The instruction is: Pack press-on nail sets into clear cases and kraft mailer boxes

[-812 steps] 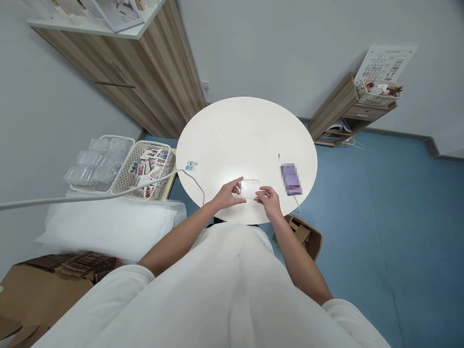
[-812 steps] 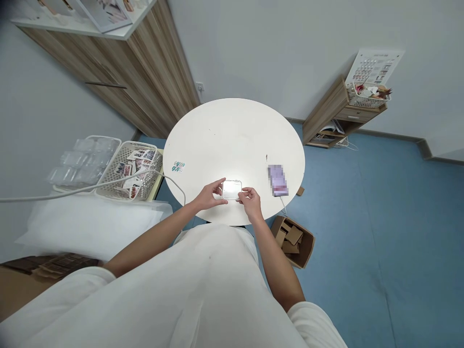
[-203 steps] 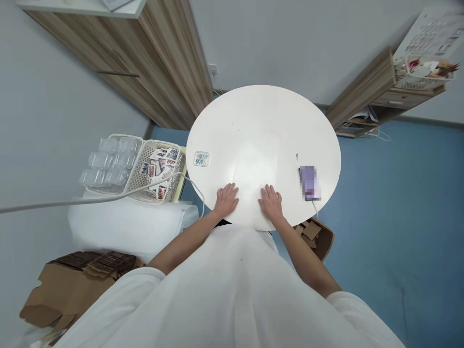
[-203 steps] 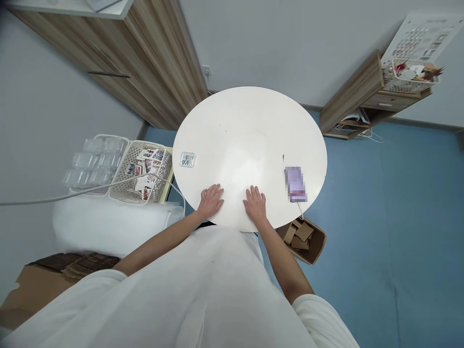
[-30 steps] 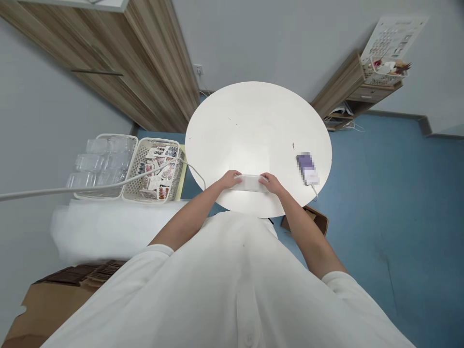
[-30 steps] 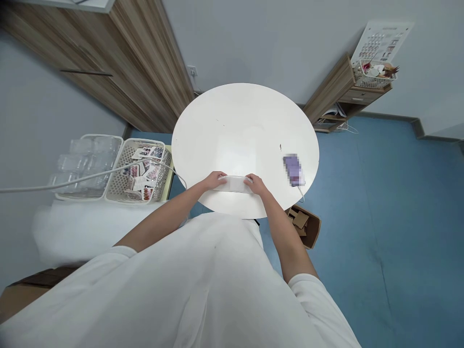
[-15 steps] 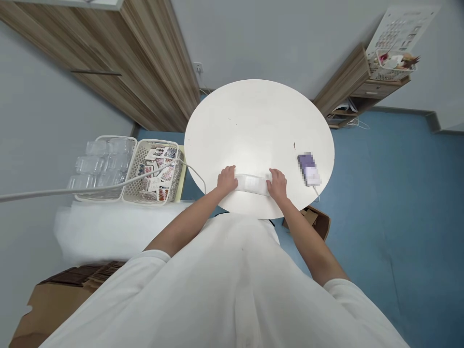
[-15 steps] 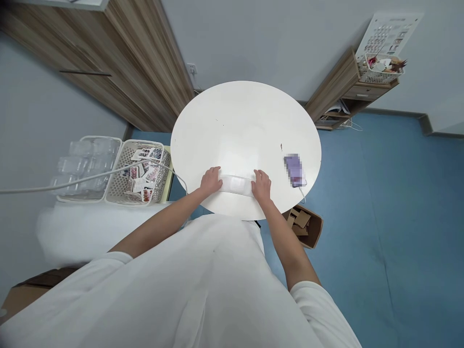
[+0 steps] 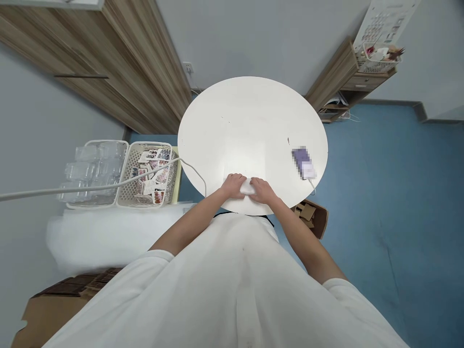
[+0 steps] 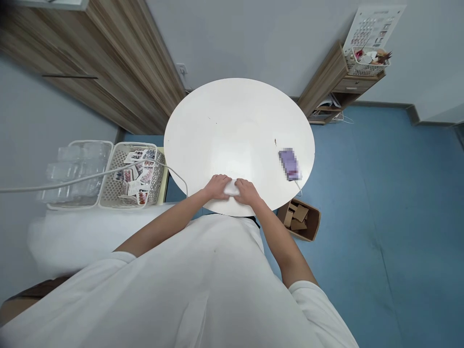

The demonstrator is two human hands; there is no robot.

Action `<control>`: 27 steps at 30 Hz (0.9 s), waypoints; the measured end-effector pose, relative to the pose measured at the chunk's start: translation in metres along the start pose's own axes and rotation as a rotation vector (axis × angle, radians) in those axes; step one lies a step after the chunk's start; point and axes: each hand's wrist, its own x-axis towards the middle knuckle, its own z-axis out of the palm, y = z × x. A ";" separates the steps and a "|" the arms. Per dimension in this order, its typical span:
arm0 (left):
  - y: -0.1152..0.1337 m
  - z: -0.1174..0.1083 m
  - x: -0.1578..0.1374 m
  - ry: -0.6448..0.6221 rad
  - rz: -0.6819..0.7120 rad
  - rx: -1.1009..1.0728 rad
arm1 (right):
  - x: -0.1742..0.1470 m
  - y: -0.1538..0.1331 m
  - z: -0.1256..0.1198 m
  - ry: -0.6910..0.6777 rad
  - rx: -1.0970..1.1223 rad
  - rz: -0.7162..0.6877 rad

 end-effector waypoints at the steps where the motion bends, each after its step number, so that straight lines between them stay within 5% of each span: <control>1: 0.001 0.000 -0.005 -0.022 0.007 -0.011 | -0.005 -0.002 -0.001 -0.026 0.027 0.006; 5: 0.005 0.003 -0.030 -0.064 0.032 -0.044 | -0.023 -0.014 -0.005 -0.124 0.117 -0.033; 9: 0.008 0.003 -0.041 -0.028 -0.034 -0.052 | -0.025 -0.019 -0.007 -0.069 0.110 -0.049; 19: -0.039 -0.010 -0.032 0.030 -0.224 -0.364 | 0.003 0.005 -0.016 0.048 0.467 0.268; 27: -0.058 0.003 -0.027 0.153 -0.578 -0.447 | 0.008 0.015 0.003 0.192 0.399 0.489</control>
